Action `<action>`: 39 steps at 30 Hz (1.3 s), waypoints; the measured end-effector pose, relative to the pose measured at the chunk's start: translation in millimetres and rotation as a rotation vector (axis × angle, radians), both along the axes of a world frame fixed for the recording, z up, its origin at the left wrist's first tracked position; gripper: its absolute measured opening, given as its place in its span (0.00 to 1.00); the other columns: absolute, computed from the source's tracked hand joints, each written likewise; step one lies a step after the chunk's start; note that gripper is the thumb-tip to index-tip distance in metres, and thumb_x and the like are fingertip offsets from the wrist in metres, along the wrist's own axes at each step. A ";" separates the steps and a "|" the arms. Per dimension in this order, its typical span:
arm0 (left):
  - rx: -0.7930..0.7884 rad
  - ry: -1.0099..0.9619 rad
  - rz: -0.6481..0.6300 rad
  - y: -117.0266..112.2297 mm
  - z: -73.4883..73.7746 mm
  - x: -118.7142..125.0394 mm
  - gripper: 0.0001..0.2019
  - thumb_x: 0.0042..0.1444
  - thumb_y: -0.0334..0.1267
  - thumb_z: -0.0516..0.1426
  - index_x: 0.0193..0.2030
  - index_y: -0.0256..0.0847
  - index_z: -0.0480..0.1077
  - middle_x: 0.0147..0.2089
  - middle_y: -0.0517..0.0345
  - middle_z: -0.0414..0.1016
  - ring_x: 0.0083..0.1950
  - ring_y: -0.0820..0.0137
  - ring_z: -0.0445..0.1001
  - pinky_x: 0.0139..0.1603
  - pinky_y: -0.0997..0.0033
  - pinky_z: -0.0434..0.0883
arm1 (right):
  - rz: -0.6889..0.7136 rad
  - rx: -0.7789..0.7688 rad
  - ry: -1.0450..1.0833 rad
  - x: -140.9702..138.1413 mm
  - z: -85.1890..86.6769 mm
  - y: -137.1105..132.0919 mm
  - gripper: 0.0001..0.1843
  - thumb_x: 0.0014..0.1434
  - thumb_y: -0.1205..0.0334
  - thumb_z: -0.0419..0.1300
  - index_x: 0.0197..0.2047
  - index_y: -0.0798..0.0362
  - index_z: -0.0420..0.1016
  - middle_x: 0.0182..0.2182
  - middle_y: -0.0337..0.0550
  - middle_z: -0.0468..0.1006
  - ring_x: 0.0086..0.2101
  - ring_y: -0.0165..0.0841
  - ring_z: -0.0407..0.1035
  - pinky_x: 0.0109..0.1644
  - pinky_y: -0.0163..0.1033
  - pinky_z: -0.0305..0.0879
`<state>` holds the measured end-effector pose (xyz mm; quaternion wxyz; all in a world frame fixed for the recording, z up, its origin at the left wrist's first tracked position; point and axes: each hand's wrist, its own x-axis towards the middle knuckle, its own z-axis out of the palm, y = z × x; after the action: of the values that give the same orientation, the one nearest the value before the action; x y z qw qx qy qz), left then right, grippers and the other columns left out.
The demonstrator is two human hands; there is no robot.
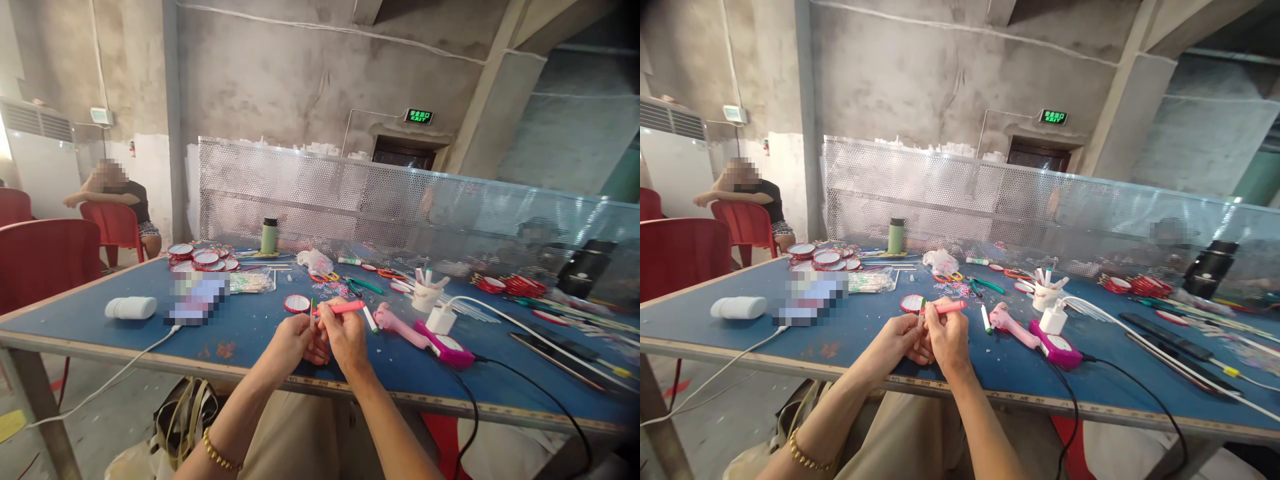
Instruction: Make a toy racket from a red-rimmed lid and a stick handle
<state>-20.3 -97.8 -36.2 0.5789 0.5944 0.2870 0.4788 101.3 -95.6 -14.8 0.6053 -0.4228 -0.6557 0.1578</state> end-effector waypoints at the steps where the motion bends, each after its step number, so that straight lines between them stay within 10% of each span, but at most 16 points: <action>1: 0.004 -0.002 0.000 0.3 -0.5 0.2 0.17 0.54 0.52 0.58 0.30 0.38 0.64 0.25 0.55 0.75 0.26 0.66 0.78 0.30 0.67 0.77 | -0.001 -0.001 0.003 -0.1 0.0 0.1 0.18 0.62 0.48 0.57 0.27 0.51 0.68 0.17 0.34 0.70 0.15 0.27 0.63 0.19 0.32 0.59; 39: 0.000 0.001 0.010 3.0 -4.4 0.6 0.16 0.54 0.51 0.57 0.29 0.39 0.64 0.26 0.55 0.76 0.27 0.65 0.79 0.30 0.66 0.77 | 0.007 -0.029 0.025 -0.8 0.8 0.6 0.16 0.60 0.50 0.57 0.27 0.51 0.69 0.17 0.36 0.71 0.15 0.28 0.64 0.19 0.32 0.60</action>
<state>-19.7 -94.9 -40.6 0.5764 0.5932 0.2900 0.4815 100.5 -94.9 -14.0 0.6069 -0.4270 -0.6472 0.1746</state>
